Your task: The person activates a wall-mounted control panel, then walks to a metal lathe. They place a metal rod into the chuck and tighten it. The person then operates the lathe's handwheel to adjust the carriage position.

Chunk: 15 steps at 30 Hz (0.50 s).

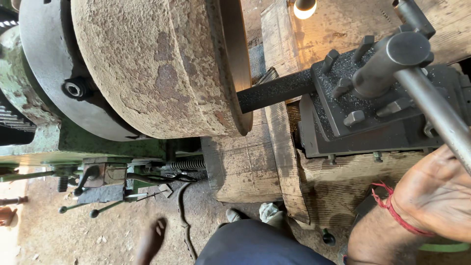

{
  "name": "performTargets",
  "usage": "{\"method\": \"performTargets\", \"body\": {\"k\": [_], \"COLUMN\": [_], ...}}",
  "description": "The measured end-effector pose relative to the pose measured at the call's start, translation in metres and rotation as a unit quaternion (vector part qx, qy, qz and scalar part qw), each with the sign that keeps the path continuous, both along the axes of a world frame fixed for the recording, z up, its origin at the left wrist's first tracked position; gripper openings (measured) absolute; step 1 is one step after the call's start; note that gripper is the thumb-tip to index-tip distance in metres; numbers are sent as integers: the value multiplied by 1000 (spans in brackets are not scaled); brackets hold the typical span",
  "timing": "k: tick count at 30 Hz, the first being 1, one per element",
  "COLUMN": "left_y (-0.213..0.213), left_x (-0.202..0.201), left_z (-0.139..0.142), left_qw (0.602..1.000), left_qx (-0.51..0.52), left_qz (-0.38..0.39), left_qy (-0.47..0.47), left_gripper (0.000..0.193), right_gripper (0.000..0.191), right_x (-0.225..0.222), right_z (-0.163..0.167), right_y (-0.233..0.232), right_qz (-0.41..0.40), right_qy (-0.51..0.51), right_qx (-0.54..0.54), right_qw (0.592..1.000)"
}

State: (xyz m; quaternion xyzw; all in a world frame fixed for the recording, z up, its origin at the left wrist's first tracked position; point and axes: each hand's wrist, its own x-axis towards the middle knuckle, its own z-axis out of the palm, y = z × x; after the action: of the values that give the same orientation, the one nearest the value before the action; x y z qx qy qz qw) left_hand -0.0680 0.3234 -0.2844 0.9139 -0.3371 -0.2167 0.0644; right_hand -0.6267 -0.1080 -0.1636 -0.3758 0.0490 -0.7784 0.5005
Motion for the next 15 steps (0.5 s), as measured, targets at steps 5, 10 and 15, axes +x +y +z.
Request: {"method": "performTargets", "body": {"k": [5, 10, 15], "left_y": [3, -19, -7], "left_x": [-36, -56, -92], "left_z": [-13, -5, -27], "left_qw": [961, 953, 958], "left_qx": [194, 172, 135], "left_qz": [-20, 6, 3], "left_qy": [197, 250, 253], "left_gripper": [22, 26, 30], "right_gripper": [31, 30, 40], "right_x": [10, 16, 19], "right_z": [7, 19, 26], "right_y": [-2, -9, -13], "right_qz": [1, 4, 11], "right_qy": [13, 25, 28], "right_qx": [-17, -33, -42], "right_qw": [1000, 999, 999]}}
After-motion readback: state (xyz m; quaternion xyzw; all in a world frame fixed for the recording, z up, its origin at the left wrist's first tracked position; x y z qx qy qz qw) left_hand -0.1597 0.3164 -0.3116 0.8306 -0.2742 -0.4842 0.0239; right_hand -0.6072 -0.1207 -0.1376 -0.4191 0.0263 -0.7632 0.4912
